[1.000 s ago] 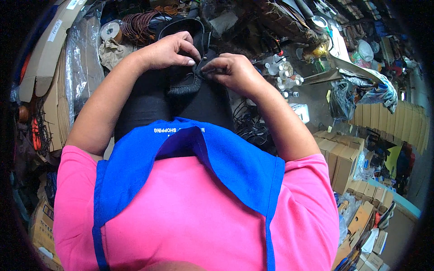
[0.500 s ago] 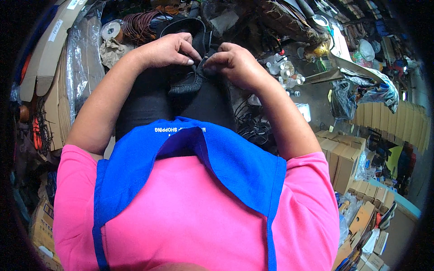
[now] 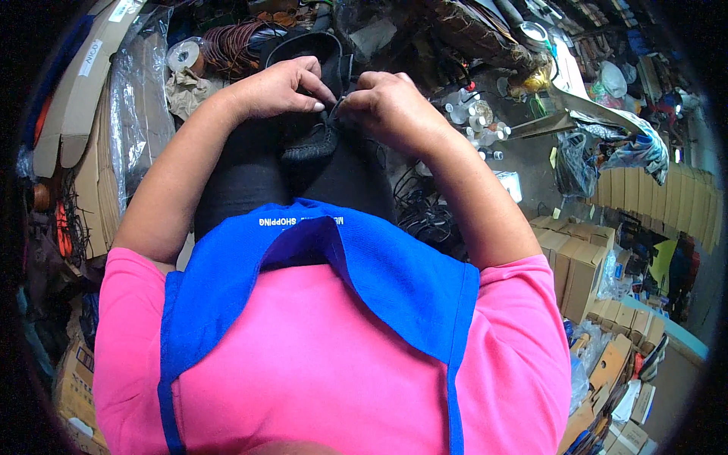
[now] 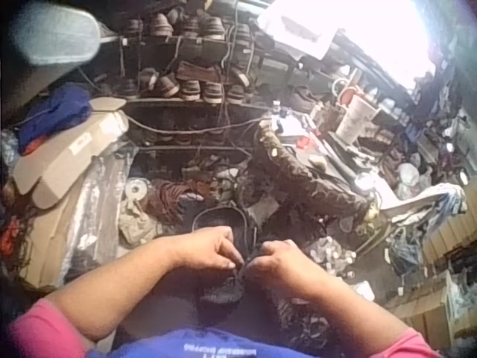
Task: Repairing or stitching a black shoe by hand.
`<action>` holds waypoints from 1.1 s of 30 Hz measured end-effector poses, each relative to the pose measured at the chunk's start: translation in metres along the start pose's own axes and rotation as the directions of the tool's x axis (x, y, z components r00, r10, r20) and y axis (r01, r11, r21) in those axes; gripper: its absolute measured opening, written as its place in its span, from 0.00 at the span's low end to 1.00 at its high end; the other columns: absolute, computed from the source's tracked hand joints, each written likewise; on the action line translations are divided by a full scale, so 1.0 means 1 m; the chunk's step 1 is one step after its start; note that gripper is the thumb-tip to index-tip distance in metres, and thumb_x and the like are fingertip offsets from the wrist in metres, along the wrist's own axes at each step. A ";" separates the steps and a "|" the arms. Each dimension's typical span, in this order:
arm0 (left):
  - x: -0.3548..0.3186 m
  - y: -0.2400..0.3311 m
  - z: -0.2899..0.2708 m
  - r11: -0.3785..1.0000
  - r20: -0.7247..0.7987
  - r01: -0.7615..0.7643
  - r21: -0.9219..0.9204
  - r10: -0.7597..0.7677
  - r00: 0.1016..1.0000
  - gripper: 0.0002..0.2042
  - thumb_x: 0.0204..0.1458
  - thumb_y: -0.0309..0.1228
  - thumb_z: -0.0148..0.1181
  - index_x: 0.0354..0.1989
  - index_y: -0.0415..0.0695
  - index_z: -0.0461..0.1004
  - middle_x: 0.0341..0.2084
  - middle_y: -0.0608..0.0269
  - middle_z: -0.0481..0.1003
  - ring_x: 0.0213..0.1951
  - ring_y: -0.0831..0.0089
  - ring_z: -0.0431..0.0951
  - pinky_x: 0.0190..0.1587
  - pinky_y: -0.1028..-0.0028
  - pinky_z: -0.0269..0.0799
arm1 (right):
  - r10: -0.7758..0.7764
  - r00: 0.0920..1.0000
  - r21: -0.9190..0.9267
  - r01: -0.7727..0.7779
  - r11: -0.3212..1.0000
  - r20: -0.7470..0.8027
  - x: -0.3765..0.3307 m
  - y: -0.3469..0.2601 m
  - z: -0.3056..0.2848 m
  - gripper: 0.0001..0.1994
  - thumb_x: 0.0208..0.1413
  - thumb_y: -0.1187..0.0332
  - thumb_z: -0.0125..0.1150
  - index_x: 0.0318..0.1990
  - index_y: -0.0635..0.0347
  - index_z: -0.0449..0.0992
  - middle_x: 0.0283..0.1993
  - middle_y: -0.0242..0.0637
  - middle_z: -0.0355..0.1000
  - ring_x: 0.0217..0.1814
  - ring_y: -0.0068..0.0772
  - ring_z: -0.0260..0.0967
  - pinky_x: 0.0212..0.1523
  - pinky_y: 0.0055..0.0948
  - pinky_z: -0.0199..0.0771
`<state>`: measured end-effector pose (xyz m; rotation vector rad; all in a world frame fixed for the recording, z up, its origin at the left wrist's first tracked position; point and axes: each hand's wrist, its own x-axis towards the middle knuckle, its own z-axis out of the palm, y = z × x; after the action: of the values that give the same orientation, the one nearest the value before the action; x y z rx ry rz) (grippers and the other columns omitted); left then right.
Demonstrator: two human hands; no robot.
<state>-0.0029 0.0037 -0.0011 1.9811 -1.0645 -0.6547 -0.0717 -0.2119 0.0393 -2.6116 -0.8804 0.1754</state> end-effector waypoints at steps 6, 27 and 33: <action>-0.002 -0.002 0.002 1.000 0.003 -0.004 0.024 0.004 1.000 0.13 0.45 0.31 0.63 0.41 0.49 0.80 0.32 0.65 0.65 0.41 0.71 0.69 0.48 0.74 0.65 | 0.134 0.991 0.284 -0.137 0.949 0.030 -0.011 0.005 0.011 0.10 0.44 0.72 0.64 0.38 0.52 0.80 0.32 0.38 0.69 0.37 0.36 0.70 0.38 0.32 0.71; -0.042 -0.037 -0.027 0.871 -0.610 0.126 0.475 0.223 0.760 0.20 0.43 0.16 0.47 0.46 0.45 0.73 0.42 0.50 0.67 0.48 0.55 0.69 0.55 0.64 0.64 | 0.154 0.979 0.297 -0.109 0.949 -0.133 -0.015 -0.002 0.027 0.06 0.48 0.72 0.65 0.35 0.56 0.79 0.30 0.36 0.66 0.32 0.30 0.69 0.33 0.28 0.69; -0.087 0.025 0.018 0.967 -0.562 0.216 0.136 -0.104 0.820 0.25 0.46 0.12 0.48 0.53 0.50 0.72 0.38 0.56 0.67 0.38 0.70 0.71 0.40 0.74 0.70 | 0.142 0.957 0.007 -0.145 0.989 -0.253 -0.032 -0.020 0.042 0.13 0.47 0.72 0.62 0.42 0.48 0.78 0.30 0.39 0.63 0.34 0.43 0.63 0.35 0.36 0.64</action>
<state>-0.0721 0.0628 0.0158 2.2509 -0.6212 -0.0318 -0.1179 -0.2034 0.0087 -2.6324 -0.6059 -0.1236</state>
